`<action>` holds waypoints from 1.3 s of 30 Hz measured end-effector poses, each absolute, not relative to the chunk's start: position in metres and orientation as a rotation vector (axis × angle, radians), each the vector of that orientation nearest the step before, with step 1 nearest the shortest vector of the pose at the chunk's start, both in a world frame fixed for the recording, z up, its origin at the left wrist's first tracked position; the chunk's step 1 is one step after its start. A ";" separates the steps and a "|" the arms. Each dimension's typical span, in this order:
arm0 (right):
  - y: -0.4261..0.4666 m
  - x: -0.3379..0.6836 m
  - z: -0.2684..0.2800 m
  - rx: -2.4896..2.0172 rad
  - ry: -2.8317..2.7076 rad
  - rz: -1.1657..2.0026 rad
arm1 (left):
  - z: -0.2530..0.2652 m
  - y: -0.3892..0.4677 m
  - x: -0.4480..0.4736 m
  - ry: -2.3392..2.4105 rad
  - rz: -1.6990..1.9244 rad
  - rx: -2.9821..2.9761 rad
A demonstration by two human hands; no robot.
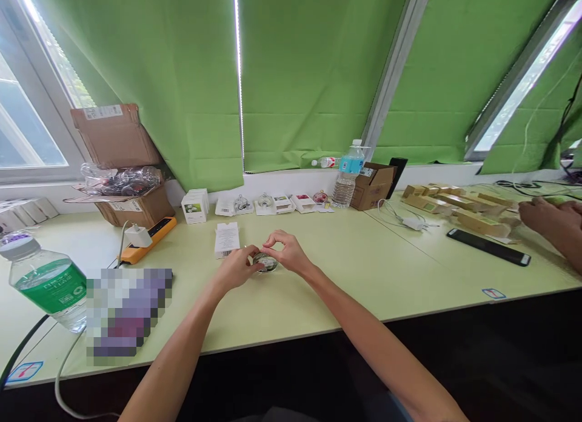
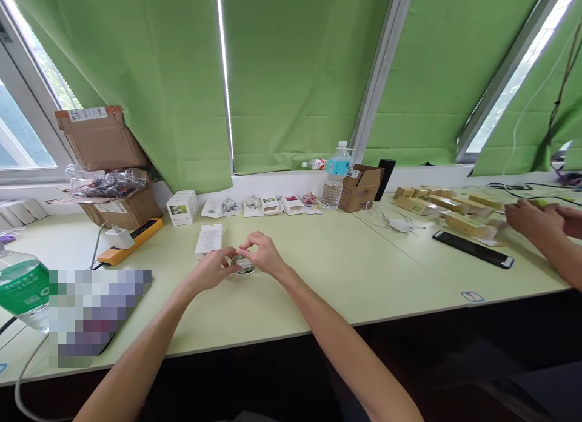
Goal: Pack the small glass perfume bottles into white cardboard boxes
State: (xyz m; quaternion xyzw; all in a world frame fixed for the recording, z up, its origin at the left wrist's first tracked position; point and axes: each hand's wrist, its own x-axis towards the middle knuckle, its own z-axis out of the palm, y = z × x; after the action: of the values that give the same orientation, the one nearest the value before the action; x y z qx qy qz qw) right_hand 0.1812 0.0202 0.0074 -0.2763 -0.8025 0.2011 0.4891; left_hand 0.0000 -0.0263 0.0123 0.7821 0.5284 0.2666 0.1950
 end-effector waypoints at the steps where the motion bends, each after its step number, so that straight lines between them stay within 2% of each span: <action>1: 0.020 0.181 0.007 -0.667 -1.953 0.472 | 0.012 -0.026 0.000 1.477 0.746 2.196; 27: 0.010 0.189 0.021 -0.635 -2.037 0.612 | 0.019 -0.033 -0.005 1.380 0.711 2.163; 39: 0.007 0.187 0.019 -0.647 -2.014 0.546 | 0.023 -0.034 -0.004 1.357 0.698 2.143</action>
State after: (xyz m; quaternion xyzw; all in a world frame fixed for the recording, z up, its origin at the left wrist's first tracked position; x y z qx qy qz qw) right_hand 0.1874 0.0067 0.0193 -0.2627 -0.8184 0.2217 0.4605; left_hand -0.0043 -0.0344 0.0234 0.7881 0.4991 0.2569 0.2527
